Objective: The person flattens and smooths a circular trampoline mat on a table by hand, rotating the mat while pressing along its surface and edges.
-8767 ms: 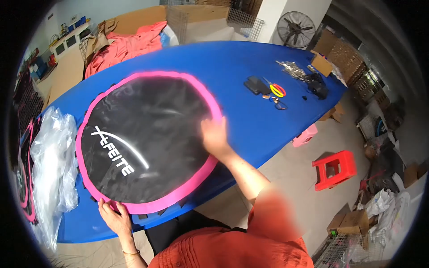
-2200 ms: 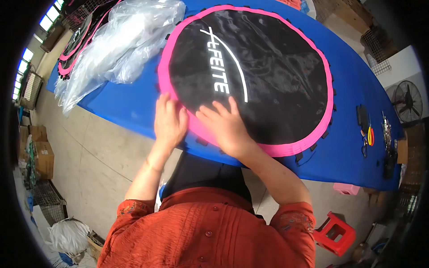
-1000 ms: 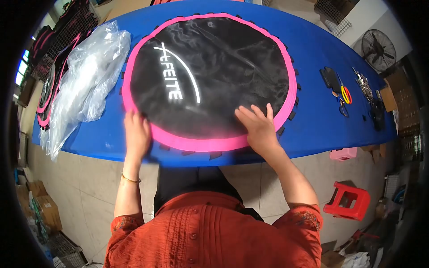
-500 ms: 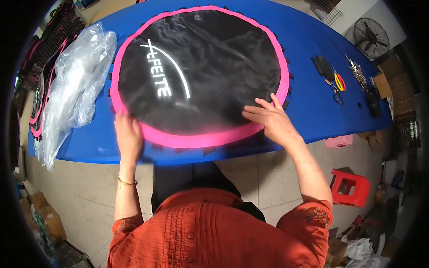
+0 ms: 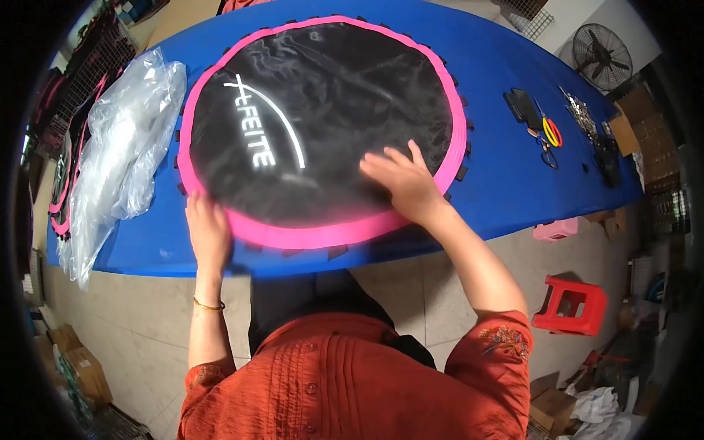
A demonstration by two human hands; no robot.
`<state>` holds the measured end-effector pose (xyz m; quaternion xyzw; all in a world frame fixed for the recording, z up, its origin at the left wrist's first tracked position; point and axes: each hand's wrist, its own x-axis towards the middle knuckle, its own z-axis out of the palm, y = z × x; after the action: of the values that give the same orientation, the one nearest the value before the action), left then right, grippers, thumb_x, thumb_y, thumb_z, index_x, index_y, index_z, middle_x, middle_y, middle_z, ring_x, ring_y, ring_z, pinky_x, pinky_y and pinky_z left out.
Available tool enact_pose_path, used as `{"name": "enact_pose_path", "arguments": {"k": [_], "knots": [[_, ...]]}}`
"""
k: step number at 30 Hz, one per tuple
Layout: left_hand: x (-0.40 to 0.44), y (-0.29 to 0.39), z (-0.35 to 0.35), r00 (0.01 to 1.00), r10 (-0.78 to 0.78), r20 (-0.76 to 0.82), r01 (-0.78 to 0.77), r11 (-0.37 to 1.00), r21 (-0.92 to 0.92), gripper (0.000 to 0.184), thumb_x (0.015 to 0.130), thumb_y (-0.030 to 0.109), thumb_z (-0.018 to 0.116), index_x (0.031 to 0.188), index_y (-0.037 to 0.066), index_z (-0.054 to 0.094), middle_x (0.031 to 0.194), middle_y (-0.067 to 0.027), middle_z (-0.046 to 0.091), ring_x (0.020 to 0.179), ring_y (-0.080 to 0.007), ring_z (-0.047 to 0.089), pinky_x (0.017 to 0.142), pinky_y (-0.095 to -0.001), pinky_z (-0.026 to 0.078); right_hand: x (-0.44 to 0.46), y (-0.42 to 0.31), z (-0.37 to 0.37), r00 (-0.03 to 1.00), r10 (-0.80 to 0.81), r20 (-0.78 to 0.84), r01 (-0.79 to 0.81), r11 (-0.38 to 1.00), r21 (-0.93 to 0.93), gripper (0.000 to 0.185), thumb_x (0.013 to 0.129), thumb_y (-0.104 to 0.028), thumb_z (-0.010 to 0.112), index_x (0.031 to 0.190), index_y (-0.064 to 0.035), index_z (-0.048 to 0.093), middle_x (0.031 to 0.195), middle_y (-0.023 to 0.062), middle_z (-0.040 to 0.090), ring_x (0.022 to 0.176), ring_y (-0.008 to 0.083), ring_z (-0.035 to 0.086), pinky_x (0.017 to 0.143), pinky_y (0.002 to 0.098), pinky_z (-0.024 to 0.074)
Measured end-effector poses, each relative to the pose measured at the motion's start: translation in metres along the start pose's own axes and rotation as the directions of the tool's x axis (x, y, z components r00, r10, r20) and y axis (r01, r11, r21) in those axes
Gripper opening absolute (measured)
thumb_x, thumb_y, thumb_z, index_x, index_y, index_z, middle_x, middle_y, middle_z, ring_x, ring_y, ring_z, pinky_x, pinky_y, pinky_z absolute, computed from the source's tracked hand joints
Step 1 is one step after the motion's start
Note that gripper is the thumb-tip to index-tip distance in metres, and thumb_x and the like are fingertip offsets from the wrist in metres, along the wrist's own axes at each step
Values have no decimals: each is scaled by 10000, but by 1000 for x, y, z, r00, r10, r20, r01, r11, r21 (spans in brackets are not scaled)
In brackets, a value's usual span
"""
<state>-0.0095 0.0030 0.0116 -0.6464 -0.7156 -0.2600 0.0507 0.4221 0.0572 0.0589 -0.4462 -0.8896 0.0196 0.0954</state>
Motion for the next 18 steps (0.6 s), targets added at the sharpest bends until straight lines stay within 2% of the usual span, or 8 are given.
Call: {"name": "enact_pose_path", "arguments": {"k": [2,3,5,9,15,18], "knots": [[0,-1,1,1000,6,-11,-6,1000,1,396,1075,188,583,1391,-50,571,1553,-327,502,1471,-506,453,1261,-569,345,22,8,8,997,66,-48,-66,998,-5,820,801,179,527,1530,-187,612,1635,39,549,1512,349,490,1296,630,242],[-1,-2,2,1000,4,-18,-4,1000,-2,395,1075,188,583,1391,-48,572,1548,-327,507,1468,-505,455,1260,-569,346,35,11,10,996,67,-55,-67,998,-3,820,801,179,527,1530,-187,612,1635,39,549,1512,349,490,1296,630,242],[-1,-2,3,1000,9,-25,-9,1000,-3,390,1071,186,586,1385,-45,575,1545,-327,509,1465,-504,458,1259,-570,347,60,14,15,984,177,-31,-178,983,-52,810,825,169,517,1544,-194,597,1634,49,552,1512,348,490,1301,626,235],[0,-2,1,1000,16,-24,-17,1000,-23,378,1059,177,594,1369,-38,580,1541,-329,512,1456,-503,471,1256,-574,348,82,12,22,980,192,-59,-193,981,-22,795,841,165,510,1555,-177,583,1624,57,561,1507,337,499,1301,623,235],[-1,5,-2,999,-12,-43,10,998,-60,363,1039,148,600,1331,-67,584,1527,-351,509,1440,-519,474,1242,-572,363,74,-1,13,993,114,-20,-115,991,-70,764,861,150,514,1551,-170,586,1613,54,574,1491,347,514,1298,635,232],[1,7,-5,1000,-15,-18,14,998,-63,368,1036,149,604,1329,-72,585,1526,-352,510,1430,-522,486,1237,-567,370,96,-1,22,995,93,-48,-94,995,-28,748,872,134,512,1551,-170,585,1621,52,565,1498,356,504,1297,643,224]]}}
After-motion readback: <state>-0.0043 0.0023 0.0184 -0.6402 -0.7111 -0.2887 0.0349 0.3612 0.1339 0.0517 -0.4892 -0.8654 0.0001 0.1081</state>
